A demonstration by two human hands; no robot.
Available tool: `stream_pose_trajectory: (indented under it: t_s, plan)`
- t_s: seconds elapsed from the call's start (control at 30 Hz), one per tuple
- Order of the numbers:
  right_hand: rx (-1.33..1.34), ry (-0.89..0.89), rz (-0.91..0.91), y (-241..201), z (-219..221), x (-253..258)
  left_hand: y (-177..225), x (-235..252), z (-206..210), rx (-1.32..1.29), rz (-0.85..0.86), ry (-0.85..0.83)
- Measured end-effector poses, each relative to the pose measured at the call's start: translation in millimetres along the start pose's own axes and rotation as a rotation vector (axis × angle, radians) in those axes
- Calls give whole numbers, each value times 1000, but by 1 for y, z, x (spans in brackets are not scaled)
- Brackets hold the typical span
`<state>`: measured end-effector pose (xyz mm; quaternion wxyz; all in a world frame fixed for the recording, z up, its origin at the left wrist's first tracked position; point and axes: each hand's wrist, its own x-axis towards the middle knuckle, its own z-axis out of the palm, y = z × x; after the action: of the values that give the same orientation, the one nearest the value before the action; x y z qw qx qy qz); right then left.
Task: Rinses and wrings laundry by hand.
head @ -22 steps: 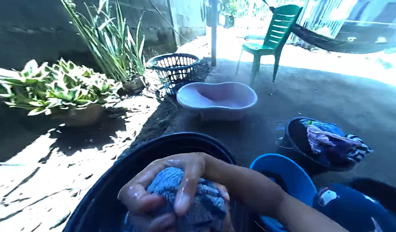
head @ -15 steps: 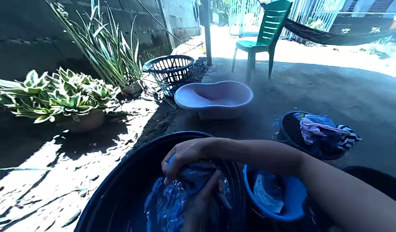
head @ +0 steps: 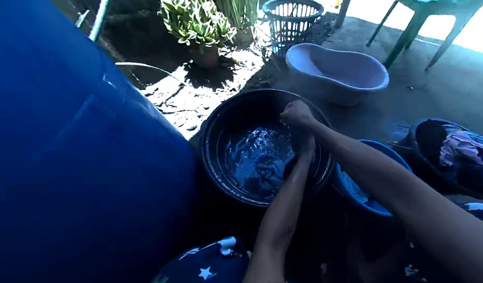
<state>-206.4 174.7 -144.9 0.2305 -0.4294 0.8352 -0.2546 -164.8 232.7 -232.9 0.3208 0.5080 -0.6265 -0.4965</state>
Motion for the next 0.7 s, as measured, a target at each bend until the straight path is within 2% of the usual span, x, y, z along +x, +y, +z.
stream_pose_trajectory:
  t_s: [0.1, 0.17, 0.27, 0.37, 0.43, 0.5, 0.57, 0.6, 0.67, 0.7]
  plan:
    - [257, -163, -80, -2, -35, -5, 20, -9, -14, -257, 94, 62]
    - [458, -253, -121, -4, -61, -13, 31, -16, -25, -415, 237, 125]
    - [623, -223, -147, -13, -88, -30, 54, -24, -44, -205, 393, 135]
    - [588, -143, -206, -19, -107, -43, 80, -35, -59, -12, 364, 48]
    - [565, -157, -281, -17, -116, -45, 88, -38, -68, -34, 370, -31]
    - [600, -274, -521, -7, -128, -38, 91, -39, -77, -203, 398, -129]
    - [770, -613, -945, 8, -134, -14, 97, -41, -88, -526, 351, -307]
    - [893, -769, -1083, 10, -129, -2, 99, -42, -93, -721, 297, -431]
    - [1095, -929, -1204, 8, -106, 9, 97, -39, -98, -1042, 160, -727]
    - [1194, -971, -1200, 2, -92, 5, 92, -36, -98, -1170, 106, -876]
